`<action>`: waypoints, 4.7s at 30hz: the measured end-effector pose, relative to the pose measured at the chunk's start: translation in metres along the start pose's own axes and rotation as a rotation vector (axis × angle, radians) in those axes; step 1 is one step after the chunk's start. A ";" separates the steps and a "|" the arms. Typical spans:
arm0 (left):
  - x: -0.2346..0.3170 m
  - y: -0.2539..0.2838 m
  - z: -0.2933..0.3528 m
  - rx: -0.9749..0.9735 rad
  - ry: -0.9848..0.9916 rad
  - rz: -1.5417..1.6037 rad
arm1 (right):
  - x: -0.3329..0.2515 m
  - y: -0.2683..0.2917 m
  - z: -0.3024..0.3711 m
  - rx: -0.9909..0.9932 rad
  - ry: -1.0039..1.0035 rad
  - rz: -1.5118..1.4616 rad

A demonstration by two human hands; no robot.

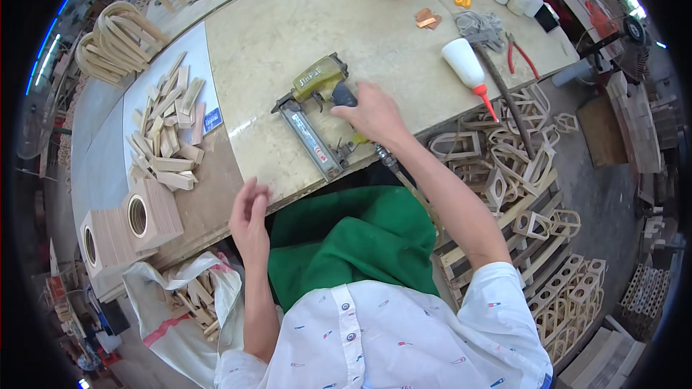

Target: The person assembles small wooden frames by applying glue to the joints and securing them with a pneumatic nail gun. They handle multiple wooden pieces, aligning them into rectangular shapes and fastening them together. The process involves picking up wood, applying adhesive, and using the nail gun to complete the assembly.

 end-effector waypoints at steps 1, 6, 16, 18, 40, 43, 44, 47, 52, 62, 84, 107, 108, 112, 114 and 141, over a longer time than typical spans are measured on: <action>-0.006 0.006 0.013 0.002 0.038 0.050 | 0.000 -0.001 -0.002 0.012 0.000 0.013; -0.030 0.014 0.057 -0.020 0.219 0.062 | 0.004 -0.021 -0.012 0.011 0.044 -0.008; -0.032 0.048 0.083 -0.007 0.083 -0.117 | 0.117 0.081 -0.060 0.074 0.084 -0.026; -0.033 0.052 0.085 0.031 0.068 -0.134 | 0.122 0.093 -0.063 0.050 0.020 0.034; -0.025 0.160 -0.077 0.811 0.081 -0.455 | -0.274 -0.223 0.010 -0.085 0.757 -0.334; -0.031 0.164 -0.079 0.769 0.103 -0.360 | -0.273 -0.227 0.014 -0.110 0.750 -0.299; -0.034 0.162 -0.080 0.715 0.112 -0.284 | -0.268 -0.226 0.011 -0.144 0.729 -0.273; -0.040 0.154 -0.075 0.572 0.091 -0.101 | -0.250 -0.195 0.008 -0.074 0.724 -0.281; -0.027 0.119 -0.058 0.344 -0.019 0.128 | -0.191 -0.148 0.025 -0.405 0.393 -0.626; -0.008 0.067 -0.044 0.102 0.009 0.135 | -0.150 -0.140 0.057 -0.463 0.324 -0.755; -0.007 0.164 -0.106 0.478 -0.055 -0.899 | -0.135 -0.148 0.073 -0.636 0.134 -0.982; -0.004 0.069 -0.022 0.083 0.045 0.138 | -0.133 -0.141 0.089 -0.676 0.094 -0.985; -0.004 0.069 -0.022 0.080 0.047 0.112 | -0.134 -0.141 0.089 -0.670 0.118 -0.983; -0.005 0.066 -0.021 0.039 0.078 0.160 | -0.134 -0.139 0.090 -0.676 0.142 -1.022; -0.004 0.067 -0.023 0.005 0.133 0.208 | -0.127 -0.140 0.090 -0.687 0.118 -1.010; -0.004 0.057 -0.047 -0.262 0.201 0.533 | -0.124 -0.127 0.090 -0.680 0.064 -1.142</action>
Point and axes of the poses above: each hand's wrist, its own z-axis away from the middle knuckle, its own y-axis out of the back of the hand, x = y × z, the point moved 7 cm from there along -z, towards the middle knuckle, and after that the axes turned 1 degree about z, right-handed, at the moved point
